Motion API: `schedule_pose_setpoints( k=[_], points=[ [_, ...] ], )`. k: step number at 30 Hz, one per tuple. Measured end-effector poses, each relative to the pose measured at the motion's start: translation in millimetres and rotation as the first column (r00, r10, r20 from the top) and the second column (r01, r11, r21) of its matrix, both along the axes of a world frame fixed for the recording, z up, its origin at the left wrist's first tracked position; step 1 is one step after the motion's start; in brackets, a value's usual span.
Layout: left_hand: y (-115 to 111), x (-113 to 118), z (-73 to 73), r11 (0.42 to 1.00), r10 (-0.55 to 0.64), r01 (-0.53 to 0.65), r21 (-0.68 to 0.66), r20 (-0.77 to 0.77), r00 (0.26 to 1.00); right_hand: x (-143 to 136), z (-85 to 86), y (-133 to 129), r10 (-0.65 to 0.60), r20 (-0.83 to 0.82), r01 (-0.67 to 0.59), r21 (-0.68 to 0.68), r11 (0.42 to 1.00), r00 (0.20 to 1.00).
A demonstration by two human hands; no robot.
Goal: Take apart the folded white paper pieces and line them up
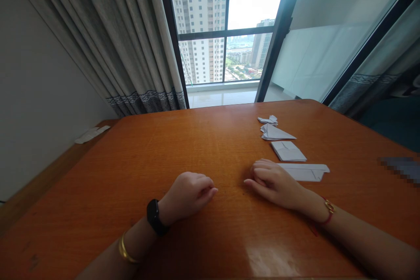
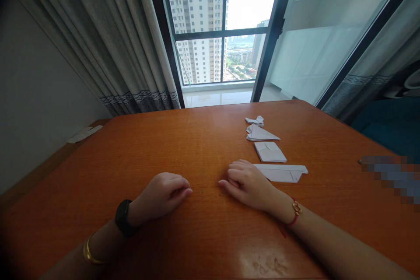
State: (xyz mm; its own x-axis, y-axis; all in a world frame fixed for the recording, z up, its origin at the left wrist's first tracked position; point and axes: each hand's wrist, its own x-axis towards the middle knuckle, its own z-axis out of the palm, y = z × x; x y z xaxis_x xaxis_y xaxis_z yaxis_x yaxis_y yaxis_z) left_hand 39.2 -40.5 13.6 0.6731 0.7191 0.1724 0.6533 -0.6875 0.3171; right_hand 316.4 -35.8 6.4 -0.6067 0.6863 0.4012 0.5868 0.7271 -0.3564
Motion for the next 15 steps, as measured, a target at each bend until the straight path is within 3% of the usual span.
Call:
schedule_pose_setpoints(
  k=[15],
  points=[
    [1.4,-1.6,-3.7,1.0,-0.011,0.011,0.016,0.01,1.0,0.4,-0.7,0.4,-0.004,0.012,0.004,0.01,1.0,1.0]
  ],
)
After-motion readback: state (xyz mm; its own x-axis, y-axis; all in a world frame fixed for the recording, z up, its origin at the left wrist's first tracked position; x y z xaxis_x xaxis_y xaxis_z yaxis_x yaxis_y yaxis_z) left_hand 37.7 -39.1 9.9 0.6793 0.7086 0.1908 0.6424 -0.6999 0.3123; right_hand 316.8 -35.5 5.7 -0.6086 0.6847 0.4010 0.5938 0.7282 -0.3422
